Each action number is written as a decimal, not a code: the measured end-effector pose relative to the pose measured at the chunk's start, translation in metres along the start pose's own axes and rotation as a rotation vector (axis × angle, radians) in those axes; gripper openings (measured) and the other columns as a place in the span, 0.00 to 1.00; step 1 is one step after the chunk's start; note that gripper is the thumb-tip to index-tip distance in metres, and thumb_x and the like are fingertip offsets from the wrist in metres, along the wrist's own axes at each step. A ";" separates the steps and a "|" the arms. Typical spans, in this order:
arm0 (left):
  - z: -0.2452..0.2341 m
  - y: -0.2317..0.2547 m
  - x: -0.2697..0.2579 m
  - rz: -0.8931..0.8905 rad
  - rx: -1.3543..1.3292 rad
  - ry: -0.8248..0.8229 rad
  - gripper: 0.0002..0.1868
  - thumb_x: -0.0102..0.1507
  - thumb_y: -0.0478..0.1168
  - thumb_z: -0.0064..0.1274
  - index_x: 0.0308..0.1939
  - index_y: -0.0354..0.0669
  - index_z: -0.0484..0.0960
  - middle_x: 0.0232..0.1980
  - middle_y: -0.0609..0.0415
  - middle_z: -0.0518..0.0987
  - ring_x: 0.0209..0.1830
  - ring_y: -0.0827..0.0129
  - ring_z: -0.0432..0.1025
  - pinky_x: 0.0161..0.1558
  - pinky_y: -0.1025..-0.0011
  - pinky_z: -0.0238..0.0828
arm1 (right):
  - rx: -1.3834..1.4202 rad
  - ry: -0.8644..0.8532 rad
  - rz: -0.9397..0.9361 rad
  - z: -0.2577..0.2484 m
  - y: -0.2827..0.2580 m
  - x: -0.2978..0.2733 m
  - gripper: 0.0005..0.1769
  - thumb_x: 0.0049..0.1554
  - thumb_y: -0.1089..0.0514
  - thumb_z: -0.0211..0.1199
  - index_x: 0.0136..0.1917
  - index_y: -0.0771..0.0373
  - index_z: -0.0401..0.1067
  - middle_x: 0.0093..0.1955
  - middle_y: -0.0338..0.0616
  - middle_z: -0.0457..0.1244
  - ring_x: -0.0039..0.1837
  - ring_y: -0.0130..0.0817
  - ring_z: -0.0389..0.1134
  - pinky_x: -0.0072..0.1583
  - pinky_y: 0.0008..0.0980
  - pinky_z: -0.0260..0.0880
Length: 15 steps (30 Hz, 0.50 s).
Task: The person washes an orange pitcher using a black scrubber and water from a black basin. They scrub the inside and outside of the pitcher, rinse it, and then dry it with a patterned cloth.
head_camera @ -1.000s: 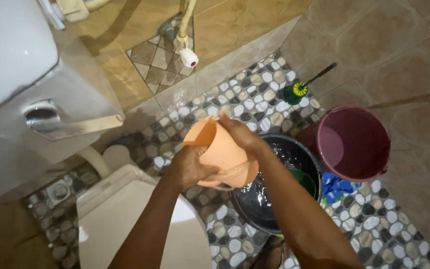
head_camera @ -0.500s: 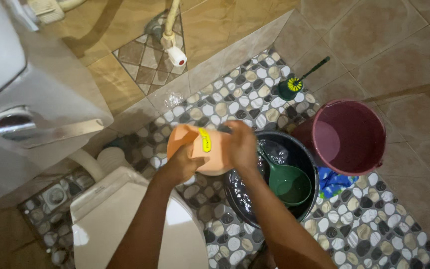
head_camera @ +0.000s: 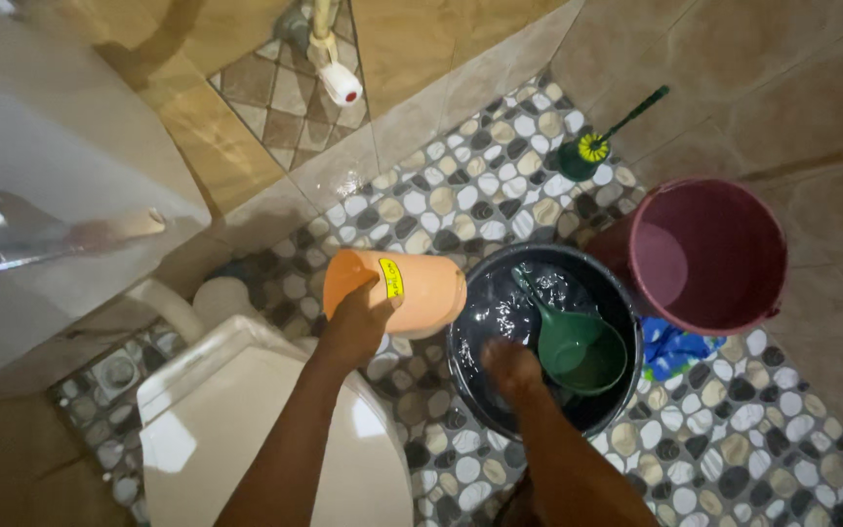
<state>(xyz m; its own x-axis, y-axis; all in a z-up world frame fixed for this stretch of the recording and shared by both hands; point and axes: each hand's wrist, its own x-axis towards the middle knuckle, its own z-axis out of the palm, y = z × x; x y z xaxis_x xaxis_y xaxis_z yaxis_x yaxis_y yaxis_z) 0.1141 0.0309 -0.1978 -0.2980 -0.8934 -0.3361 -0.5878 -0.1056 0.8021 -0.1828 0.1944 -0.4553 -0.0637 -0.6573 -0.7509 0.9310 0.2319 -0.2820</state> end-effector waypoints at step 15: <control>0.068 -0.065 0.050 -0.326 -1.559 -0.185 0.25 0.70 0.45 0.48 0.67 0.34 0.66 0.54 0.46 0.76 0.49 0.59 0.72 0.48 0.66 0.72 | -0.969 -0.055 -0.646 0.332 0.027 -0.115 0.21 0.66 0.49 0.48 0.63 0.63 0.71 0.62 0.57 0.64 0.63 0.54 0.66 0.69 0.52 0.63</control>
<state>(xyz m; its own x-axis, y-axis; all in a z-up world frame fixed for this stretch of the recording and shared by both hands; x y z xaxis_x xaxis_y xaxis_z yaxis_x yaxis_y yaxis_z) 0.0861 0.0229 -0.3005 -0.4702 -0.6944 -0.5447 0.6287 -0.6967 0.3454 -0.0306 0.0380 -0.1788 -0.3882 -0.8779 -0.2805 0.0651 0.2774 -0.9585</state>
